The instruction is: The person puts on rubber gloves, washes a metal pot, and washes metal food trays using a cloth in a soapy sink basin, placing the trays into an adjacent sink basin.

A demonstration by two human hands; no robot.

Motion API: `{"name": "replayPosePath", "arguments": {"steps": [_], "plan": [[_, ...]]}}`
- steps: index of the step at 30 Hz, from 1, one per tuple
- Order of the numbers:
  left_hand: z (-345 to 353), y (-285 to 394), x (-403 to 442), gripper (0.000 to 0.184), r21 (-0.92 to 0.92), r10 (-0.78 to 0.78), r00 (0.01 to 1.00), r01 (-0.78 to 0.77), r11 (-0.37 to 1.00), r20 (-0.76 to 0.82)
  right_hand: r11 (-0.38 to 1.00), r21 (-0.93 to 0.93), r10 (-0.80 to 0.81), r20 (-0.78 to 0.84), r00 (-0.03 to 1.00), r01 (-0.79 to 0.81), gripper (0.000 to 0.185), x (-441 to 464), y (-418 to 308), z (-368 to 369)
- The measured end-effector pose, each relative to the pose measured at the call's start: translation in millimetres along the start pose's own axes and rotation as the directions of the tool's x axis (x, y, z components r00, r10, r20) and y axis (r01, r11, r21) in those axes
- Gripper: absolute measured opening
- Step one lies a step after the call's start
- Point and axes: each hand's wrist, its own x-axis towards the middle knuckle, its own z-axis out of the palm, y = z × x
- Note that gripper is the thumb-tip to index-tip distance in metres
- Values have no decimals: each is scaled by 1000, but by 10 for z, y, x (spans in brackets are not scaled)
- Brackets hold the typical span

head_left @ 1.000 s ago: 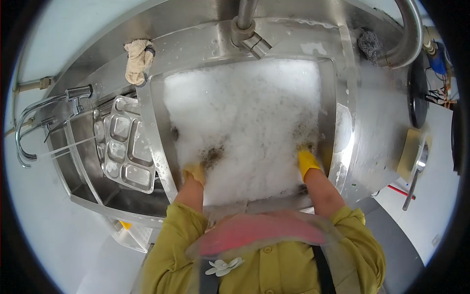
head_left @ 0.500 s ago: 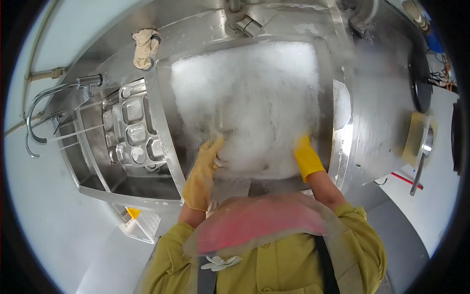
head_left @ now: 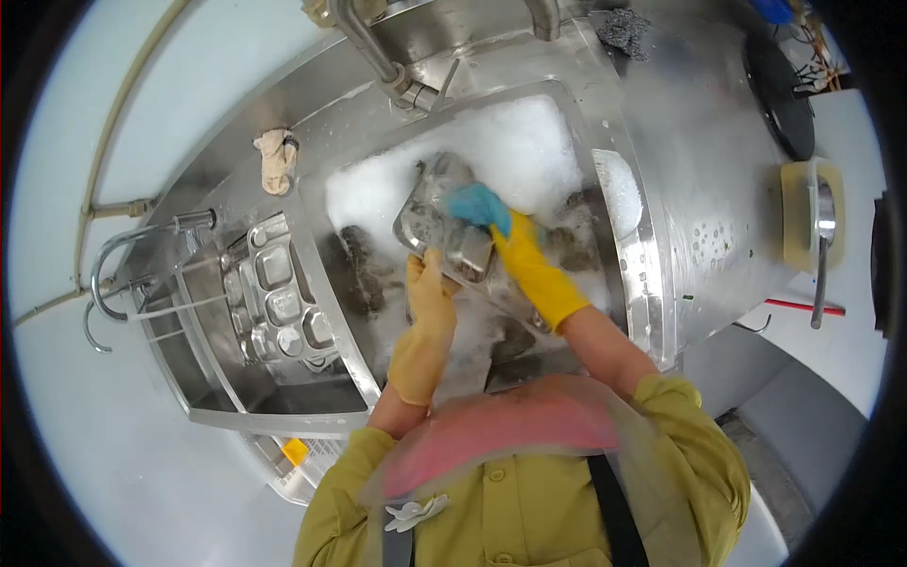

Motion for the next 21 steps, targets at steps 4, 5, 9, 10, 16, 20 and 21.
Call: {"name": "replayPosePath", "arguments": {"steps": [4,5,9,10,16,20,21], "plan": [[32,313,-82,43,-54,-72,997,70,996,-35,929,-151,342,7,940,-337,44,31,1081,-333],[50,322,-39,43,-21,-64,997,63,998,-44,881,-260,404,-24,915,-396,45,22,1137,-322],[-85,-12,268,45,86,-130,979,145,986,-158,889,-412,214,-19,977,-203,51,-285,395,39],[-85,-136,366,46,105,-159,968,182,978,-191,967,-250,-13,101,995,38,54,-257,114,81],[-122,16,75,39,307,180,959,-107,946,-220,873,0,-488,26,872,488,51,504,-414,182],[-250,887,-139,49,250,96,896,18,968,-435,947,72,310,50,949,-313,44,594,-7,-194],[-316,1034,-146,55,256,108,876,18,966,-471,810,-142,576,2,818,-570,43,655,46,-322]]}}
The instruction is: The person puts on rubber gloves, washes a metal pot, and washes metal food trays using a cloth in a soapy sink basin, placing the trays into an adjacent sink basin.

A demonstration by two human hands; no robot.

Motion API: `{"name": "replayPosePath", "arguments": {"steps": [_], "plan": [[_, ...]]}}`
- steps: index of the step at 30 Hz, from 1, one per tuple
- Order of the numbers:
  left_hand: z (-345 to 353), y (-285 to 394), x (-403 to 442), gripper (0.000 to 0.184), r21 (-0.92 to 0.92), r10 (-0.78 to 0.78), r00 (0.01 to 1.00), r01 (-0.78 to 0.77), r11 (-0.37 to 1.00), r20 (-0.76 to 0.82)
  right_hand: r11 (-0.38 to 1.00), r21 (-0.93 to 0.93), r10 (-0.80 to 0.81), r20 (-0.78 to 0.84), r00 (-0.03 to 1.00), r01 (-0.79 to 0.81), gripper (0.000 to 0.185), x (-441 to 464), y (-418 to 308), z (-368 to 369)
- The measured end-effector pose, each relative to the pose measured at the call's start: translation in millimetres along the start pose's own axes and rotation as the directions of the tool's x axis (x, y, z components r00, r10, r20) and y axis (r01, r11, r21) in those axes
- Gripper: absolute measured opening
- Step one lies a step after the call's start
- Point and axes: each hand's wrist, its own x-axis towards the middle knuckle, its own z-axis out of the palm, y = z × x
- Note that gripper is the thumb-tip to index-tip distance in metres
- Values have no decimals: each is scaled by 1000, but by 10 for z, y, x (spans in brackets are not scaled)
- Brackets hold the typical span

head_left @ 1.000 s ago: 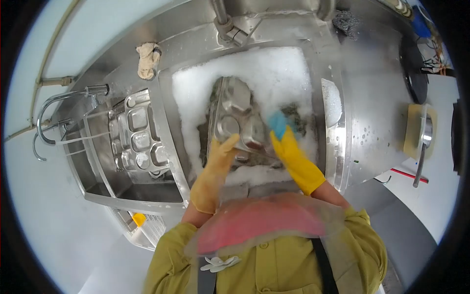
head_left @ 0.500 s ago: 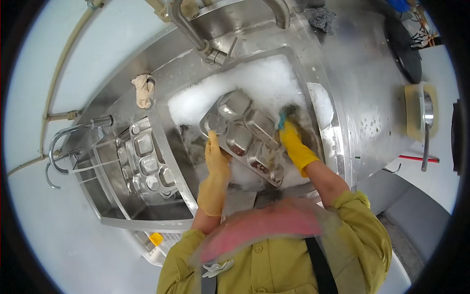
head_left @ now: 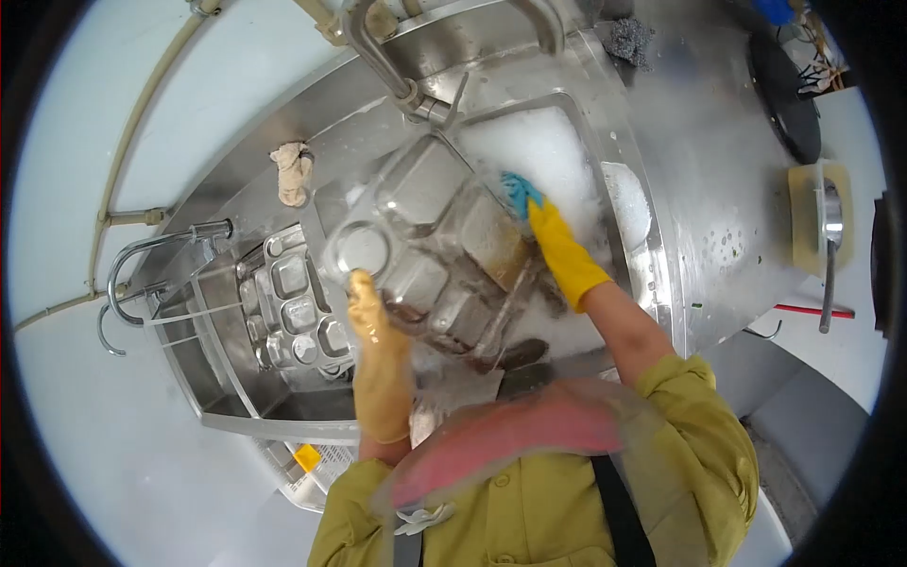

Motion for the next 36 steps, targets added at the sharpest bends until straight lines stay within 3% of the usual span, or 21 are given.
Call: {"name": "replayPosePath", "arguments": {"steps": [2,4,6,7,9,11,14,15,16,17,19,20,22,23,24,25,27,31,33,35,36], "plan": [[-218,227,-104,56,-247,358,889,-293,924,284,950,289,-110,-40,993,117,46,311,320,-229],[-336,434,-200,58,-253,533,778,-471,845,333,813,530,-216,-112,970,242,47,530,579,-395],[-298,622,-386,55,-300,710,527,-661,688,467,602,708,-328,-202,923,369,46,624,667,-571],[-337,690,-264,54,-311,705,367,-707,635,606,479,773,-373,-250,894,416,46,619,613,-700],[-165,923,-204,52,-400,659,75,-742,538,748,459,755,-475,-236,847,468,45,527,492,-790],[49,819,3,59,-325,602,129,-743,585,788,602,592,-581,-136,803,536,45,419,440,-682],[119,294,203,69,-167,601,482,-675,718,637,683,104,-730,69,680,723,47,159,495,-187],[94,236,174,69,-258,579,518,-564,784,630,661,55,-748,132,651,748,48,19,503,12],[68,178,145,70,-347,556,552,-442,827,621,646,61,-756,189,626,761,50,-124,485,195],[11,241,49,68,-522,551,458,-202,829,698,665,149,-742,240,625,732,52,-318,424,341],[-138,-124,10,62,-504,369,693,-8,864,620,764,422,-641,410,649,488,56,-863,118,555],[-211,-304,-8,59,-523,264,786,87,848,559,681,387,-732,388,560,621,54,-1029,53,704],[-344,-500,115,69,-388,-52,842,301,871,537,446,301,-872,356,335,843,51,-1300,-97,957],[-373,-300,-18,57,-292,-219,911,328,898,350,304,255,-914,350,205,918,50,-1398,-129,1065],[-393,-301,2,52,-283,-252,927,329,901,277,148,209,-935,349,68,967,49,-1457,-156,1127],[-378,-297,50,48,-276,-277,938,327,904,207,155,209,-941,329,80,966,46,-1326,-198,1214],[-454,-300,87,45,-240,-272,944,312,919,185,582,553,-813,374,447,596,55,-937,-12,1361],[-545,-719,271,44,-73,-239,952,257,964,194,578,277,-812,292,506,768,42,-347,111,867],[-525,-798,335,38,-1,-225,943,232,973,246,756,37,-607,417,677,654,41,-297,209,1067],[-389,-773,221,38,27,-218,921,222,975,322,639,0,-707,395,587,770,49,-465,141,1085],[-384,-1016,268,38,24,-184,914,188,982,361,419,83,-871,317,374,904,58,-818,-80,1057]]}}
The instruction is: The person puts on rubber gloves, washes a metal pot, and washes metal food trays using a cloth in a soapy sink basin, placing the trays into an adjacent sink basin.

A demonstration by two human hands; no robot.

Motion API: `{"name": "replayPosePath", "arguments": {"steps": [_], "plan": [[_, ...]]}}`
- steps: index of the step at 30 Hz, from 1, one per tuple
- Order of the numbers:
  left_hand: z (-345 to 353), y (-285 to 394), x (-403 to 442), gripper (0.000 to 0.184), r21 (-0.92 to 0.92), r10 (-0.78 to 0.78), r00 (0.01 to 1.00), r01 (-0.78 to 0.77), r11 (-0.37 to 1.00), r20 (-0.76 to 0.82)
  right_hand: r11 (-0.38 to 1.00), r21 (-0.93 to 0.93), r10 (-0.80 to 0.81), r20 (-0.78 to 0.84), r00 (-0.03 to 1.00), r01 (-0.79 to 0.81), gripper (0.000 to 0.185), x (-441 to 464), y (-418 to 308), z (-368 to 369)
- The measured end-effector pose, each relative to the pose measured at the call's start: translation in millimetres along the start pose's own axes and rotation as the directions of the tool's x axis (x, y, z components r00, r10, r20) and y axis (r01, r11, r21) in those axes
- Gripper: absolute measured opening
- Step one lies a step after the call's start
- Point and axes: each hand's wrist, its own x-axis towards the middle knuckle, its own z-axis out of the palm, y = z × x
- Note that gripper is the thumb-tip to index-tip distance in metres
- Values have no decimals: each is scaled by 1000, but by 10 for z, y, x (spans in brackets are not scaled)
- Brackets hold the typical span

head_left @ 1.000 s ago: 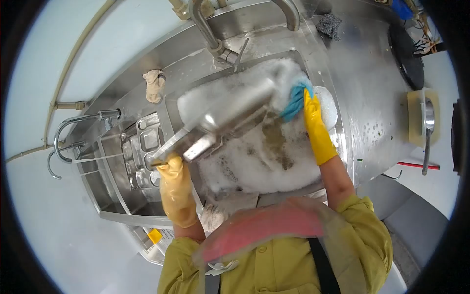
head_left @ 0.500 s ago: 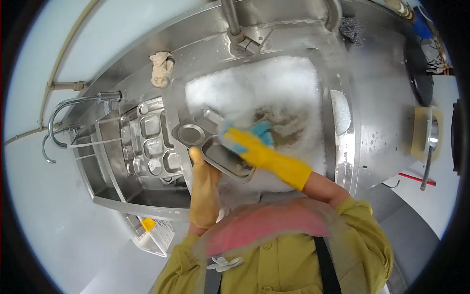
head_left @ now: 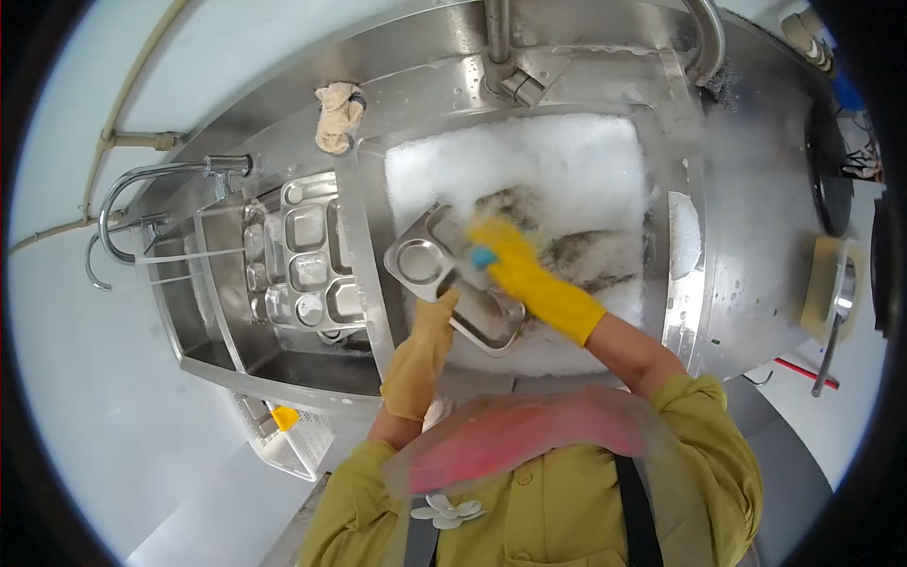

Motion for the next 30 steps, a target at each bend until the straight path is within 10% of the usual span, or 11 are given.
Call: {"name": "replayPosePath", "arguments": {"steps": [5,7,10,13,15,18,19,21,23,26,30], "plan": [[432,159,-394,59,109,-33,999,30,994,25,950,206,-248,46,968,234,55,537,-619,-88],[189,18,-354,81,204,104,994,-109,973,34,991,90,108,-123,987,-97,57,652,9,-12],[154,931,-856,62,422,-25,982,103,901,-187,926,-338,82,-251,965,-166,54,536,522,-517],[-114,1408,-1262,64,238,118,950,-48,970,-290,832,-534,30,-227,973,-150,51,205,530,-1130],[-588,1664,-1402,52,556,383,841,-122,822,-381,795,-593,-14,-222,975,-123,49,-10,435,-1370],[-1591,1940,-1726,44,539,531,736,-269,798,-419,851,-448,149,-291,945,-273,46,-336,498,-1532],[-1478,2003,-1967,50,435,614,657,-442,784,-438,957,-7,279,-275,920,-291,43,-413,536,-1543],[-1417,2124,-2261,38,319,666,580,-591,741,-469,580,791,445,-109,889,-194,40,-491,660,-1527],[-1741,2188,-2333,36,373,662,580,-549,748,-474,326,914,689,-55,723,-240,33,-592,808,-1457],[-1773,2170,-2326,42,425,612,474,-448,786,-633,-184,972,615,231,754,-148,24,-773,850,-1488],[-2056,1878,-1867,51,581,591,234,-118,805,-772,-476,870,648,445,618,-127,25,-574,452,-1502]]}}
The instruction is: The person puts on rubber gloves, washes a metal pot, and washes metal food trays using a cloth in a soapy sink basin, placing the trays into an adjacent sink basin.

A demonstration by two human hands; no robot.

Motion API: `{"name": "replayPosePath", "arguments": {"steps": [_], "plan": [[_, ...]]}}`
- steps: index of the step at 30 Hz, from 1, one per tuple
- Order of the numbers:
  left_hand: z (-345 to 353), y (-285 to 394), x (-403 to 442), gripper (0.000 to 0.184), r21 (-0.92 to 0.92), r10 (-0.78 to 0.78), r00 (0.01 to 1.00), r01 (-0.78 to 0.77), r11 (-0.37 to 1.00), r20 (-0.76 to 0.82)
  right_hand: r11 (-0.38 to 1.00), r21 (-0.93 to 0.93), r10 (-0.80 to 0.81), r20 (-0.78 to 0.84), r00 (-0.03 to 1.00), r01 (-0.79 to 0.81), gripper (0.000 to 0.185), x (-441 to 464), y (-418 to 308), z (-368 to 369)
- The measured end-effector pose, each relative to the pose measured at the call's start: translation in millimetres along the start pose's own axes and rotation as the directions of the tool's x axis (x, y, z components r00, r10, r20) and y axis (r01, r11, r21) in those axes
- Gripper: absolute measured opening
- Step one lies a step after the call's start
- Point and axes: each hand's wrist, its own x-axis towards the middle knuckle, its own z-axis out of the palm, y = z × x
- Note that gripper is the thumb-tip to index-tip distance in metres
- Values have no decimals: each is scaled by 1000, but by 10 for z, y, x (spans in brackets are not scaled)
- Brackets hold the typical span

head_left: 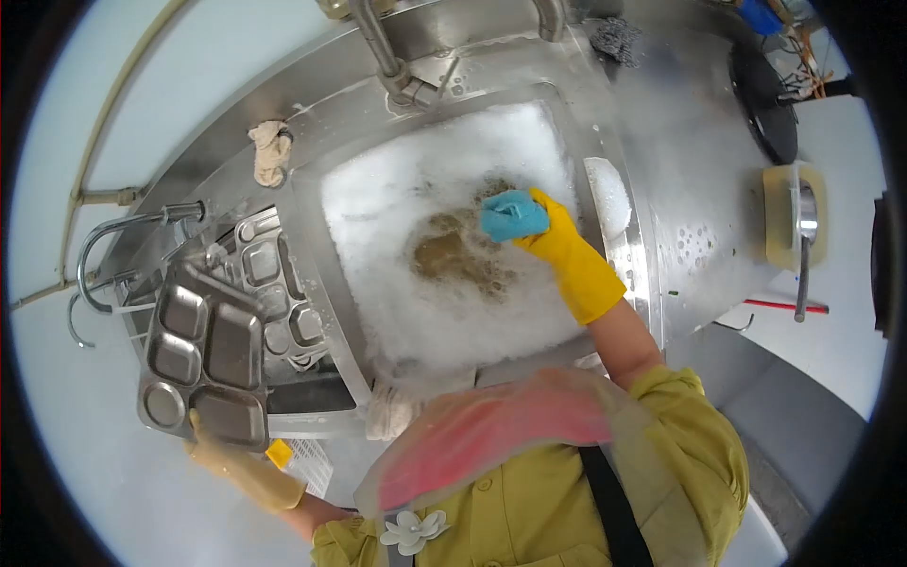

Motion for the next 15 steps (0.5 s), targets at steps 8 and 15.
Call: {"name": "replayPosePath", "arguments": {"steps": [8,15], "plan": [[342,-929,146,63,314,-171,973,213,925,-158,879,-155,-421,190,887,451,37,-462,10,464],[333,-1426,275,66,121,-216,968,231,965,-130,-40,-773,-924,269,271,633,47,-1097,-1032,199]]}}
